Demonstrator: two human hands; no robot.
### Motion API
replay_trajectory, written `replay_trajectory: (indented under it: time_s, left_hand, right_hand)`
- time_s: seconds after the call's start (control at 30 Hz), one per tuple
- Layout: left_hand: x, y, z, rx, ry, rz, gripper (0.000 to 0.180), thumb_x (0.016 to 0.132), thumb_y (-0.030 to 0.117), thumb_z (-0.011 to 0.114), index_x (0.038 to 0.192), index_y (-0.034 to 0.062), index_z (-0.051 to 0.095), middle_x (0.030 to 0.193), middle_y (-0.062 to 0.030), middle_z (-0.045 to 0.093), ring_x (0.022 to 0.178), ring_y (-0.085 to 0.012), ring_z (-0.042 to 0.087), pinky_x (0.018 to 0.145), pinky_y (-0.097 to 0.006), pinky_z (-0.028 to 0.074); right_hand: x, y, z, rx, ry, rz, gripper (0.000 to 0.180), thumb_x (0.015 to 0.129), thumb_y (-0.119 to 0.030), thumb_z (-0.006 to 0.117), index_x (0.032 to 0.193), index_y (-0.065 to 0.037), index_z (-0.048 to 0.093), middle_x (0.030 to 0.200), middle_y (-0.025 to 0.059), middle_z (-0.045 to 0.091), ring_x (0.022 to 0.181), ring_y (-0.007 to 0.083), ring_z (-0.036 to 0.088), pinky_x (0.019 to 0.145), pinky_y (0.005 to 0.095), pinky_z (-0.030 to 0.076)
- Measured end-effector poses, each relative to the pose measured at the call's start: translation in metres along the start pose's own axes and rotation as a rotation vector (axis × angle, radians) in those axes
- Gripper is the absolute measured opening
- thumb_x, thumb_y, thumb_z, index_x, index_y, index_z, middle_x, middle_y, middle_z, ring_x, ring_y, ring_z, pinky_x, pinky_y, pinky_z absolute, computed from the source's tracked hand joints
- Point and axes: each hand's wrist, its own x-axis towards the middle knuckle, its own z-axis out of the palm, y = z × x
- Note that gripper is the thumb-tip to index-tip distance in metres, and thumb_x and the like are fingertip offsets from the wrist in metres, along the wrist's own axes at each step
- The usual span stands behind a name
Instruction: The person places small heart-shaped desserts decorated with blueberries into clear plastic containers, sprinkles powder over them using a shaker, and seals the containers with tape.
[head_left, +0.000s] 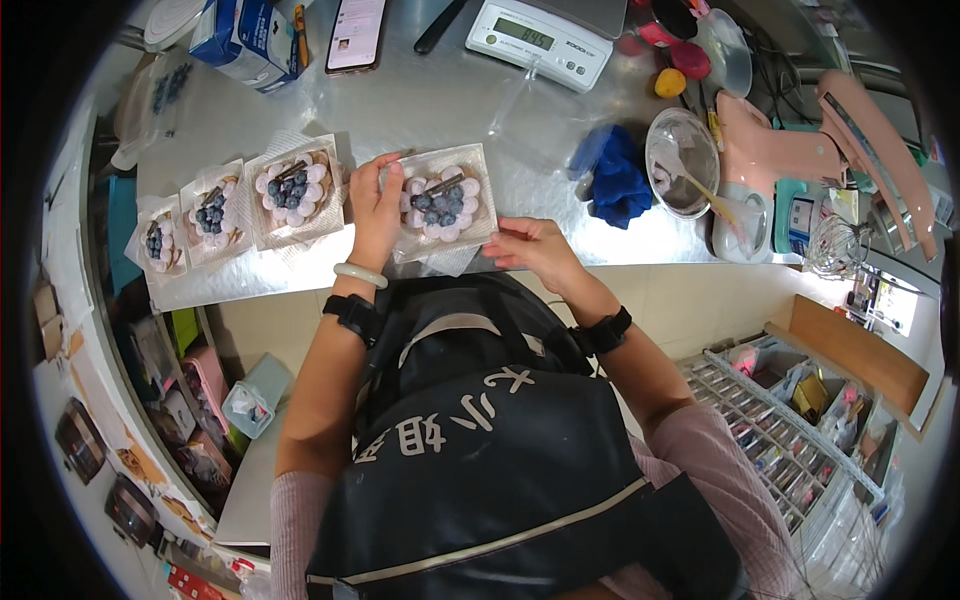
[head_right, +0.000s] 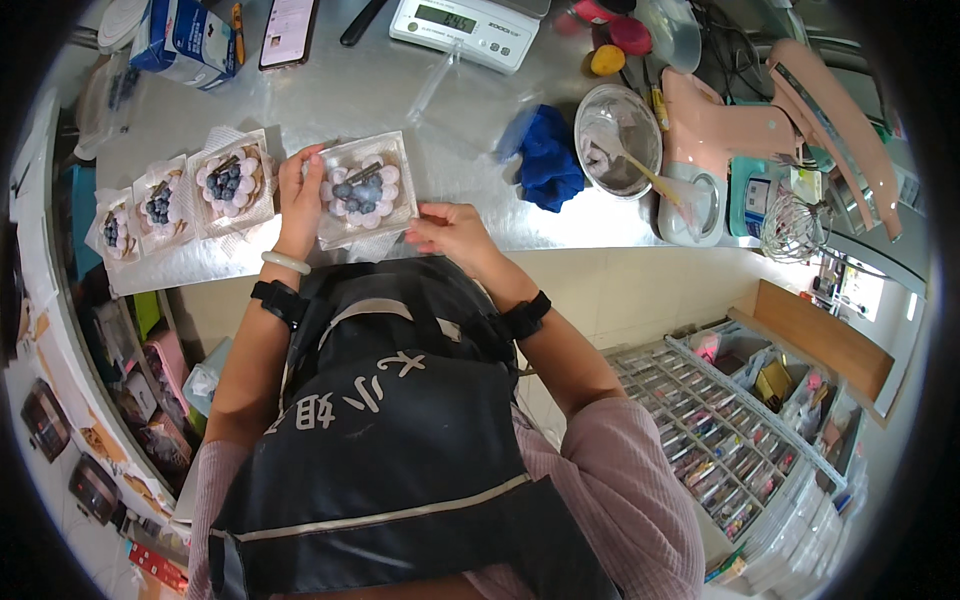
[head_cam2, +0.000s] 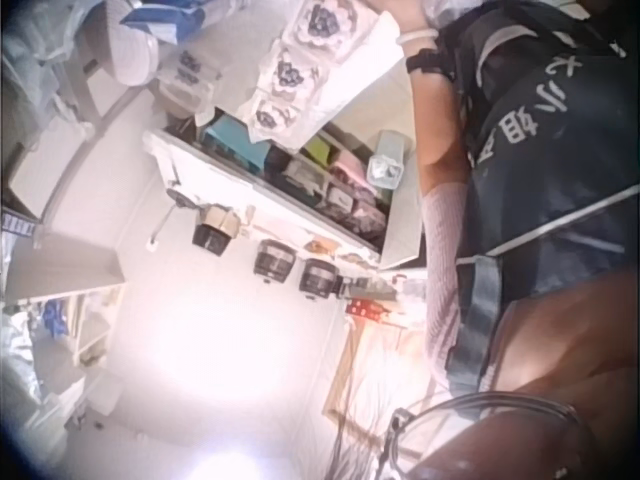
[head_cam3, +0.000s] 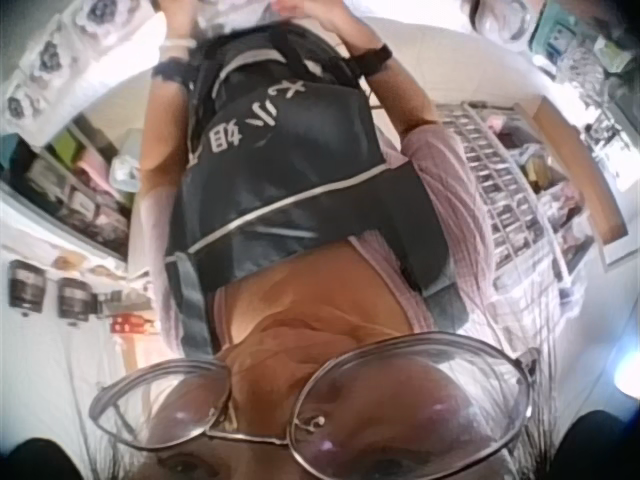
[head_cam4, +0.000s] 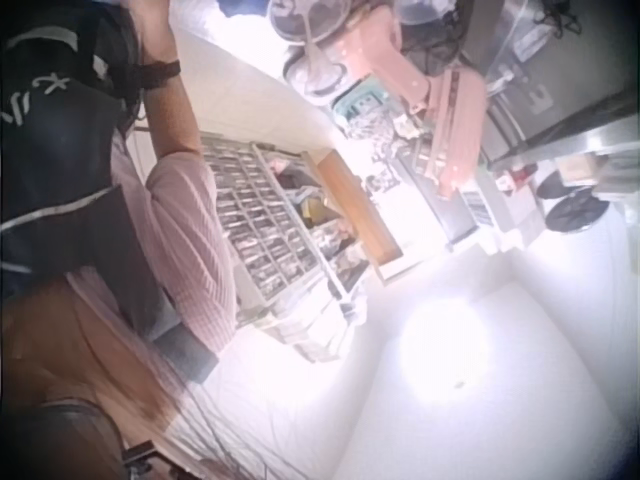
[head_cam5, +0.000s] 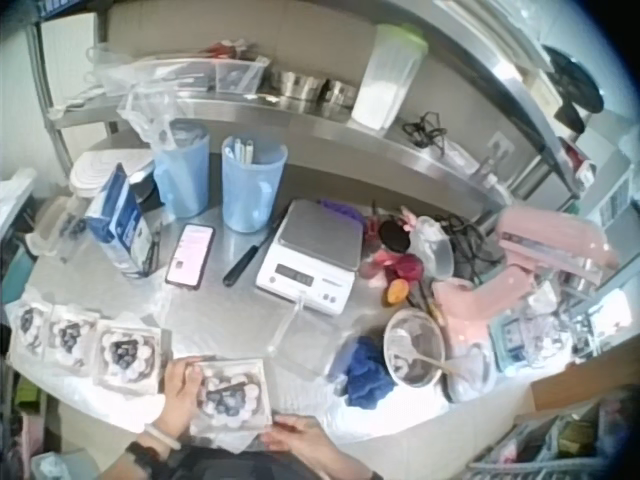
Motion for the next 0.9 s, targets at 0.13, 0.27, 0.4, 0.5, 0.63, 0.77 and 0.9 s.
replay_trajectory:
  time_s: [0.13, 0.27, 0.4, 0.5, 0.63, 0.77, 0.9]
  left_hand:
    - [-0.002, -0.007, 0.002, -0.028, 0.032, -0.035, 0.032, 0.089, 0.03, 0.047, 0.104, 0.0038, 0.057, 0.1, -0.0151, 0.048, 0.098, -0.0266, 0.044, 0.089, -0.034, 0.034]
    - [-0.001, -0.009, 0.001, 0.025, 0.059, 0.02, 0.034, 0.09, 0.032, 0.045, 0.104, 0.0034, 0.057, 0.102, -0.0155, 0.048, 0.098, -0.027, 0.043, 0.089, -0.035, 0.033]
    - [0.001, -0.01, 0.001, 0.006, 0.121, 0.014, 0.036, 0.09, 0.032, 0.043, 0.103, 0.0016, 0.056, 0.103, -0.0157, 0.048, 0.098, -0.0284, 0.042, 0.09, -0.036, 0.032]
    - [-0.001, -0.008, 0.004, 0.03, 0.137, 0.029, 0.036, 0.091, 0.031, 0.043, 0.103, 0.0009, 0.056, 0.104, -0.0169, 0.048, 0.099, -0.0287, 0.041, 0.09, -0.036, 0.032]
    - [0.001, -0.011, 0.005, 0.053, 0.14, 0.045, 0.035, 0.091, 0.031, 0.042, 0.103, 0.001, 0.056, 0.103, -0.0175, 0.048, 0.1, -0.029, 0.041, 0.091, -0.037, 0.031]
    - [-0.001, -0.01, 0.009, 0.053, 0.207, 0.05, 0.036, 0.091, 0.032, 0.042, 0.103, 0.001, 0.056, 0.101, -0.0172, 0.051, 0.1, -0.0294, 0.041, 0.091, -0.037, 0.031]
    - [0.004, -0.005, 0.007, 0.087, 0.166, 0.084, 0.037, 0.091, 0.033, 0.042, 0.105, 0.0014, 0.056, 0.104, -0.0193, 0.05, 0.099, -0.0293, 0.042, 0.091, -0.038, 0.031]
  right_hand:
    - [0.011, 0.001, 0.0, 0.088, 0.117, -0.019, 0.028, 0.083, -0.009, 0.058, 0.104, 0.009, 0.055, 0.091, 0.0147, 0.063, 0.079, 0.0224, 0.064, 0.069, 0.0291, 0.052]
    - [0.024, -0.003, 0.0, 0.088, 0.166, -0.056, 0.028, 0.083, -0.009, 0.059, 0.104, 0.009, 0.055, 0.09, 0.0158, 0.063, 0.079, 0.0233, 0.064, 0.069, 0.0294, 0.052]
    - [0.02, -0.005, 0.003, 0.21, 0.091, 0.044, 0.028, 0.082, -0.009, 0.059, 0.103, 0.008, 0.054, 0.094, 0.0176, 0.061, 0.082, 0.0232, 0.063, 0.071, 0.0308, 0.052]
    - [0.017, 0.003, 0.019, 0.239, -0.096, 0.234, 0.028, 0.081, -0.013, 0.062, 0.1, 0.005, 0.055, 0.1, 0.0183, 0.06, 0.088, 0.0239, 0.062, 0.075, 0.0317, 0.05]
    - [0.027, 0.005, 0.076, 0.223, -0.223, 0.294, 0.019, 0.079, -0.012, 0.064, 0.095, -0.002, 0.058, 0.087, 0.0092, 0.063, 0.075, 0.02, 0.063, 0.067, 0.0288, 0.051]
    - [0.031, 0.016, 0.095, 0.267, -0.117, 0.281, 0.014, 0.078, -0.011, 0.064, 0.09, -0.003, 0.06, 0.082, 0.0065, 0.063, 0.073, 0.0181, 0.062, 0.064, 0.0263, 0.05]
    - [0.038, 0.019, 0.103, 0.364, -0.076, 0.255, 0.012, 0.078, -0.011, 0.064, 0.087, -0.004, 0.061, 0.08, 0.0062, 0.063, 0.073, 0.0167, 0.062, 0.062, 0.0248, 0.049]
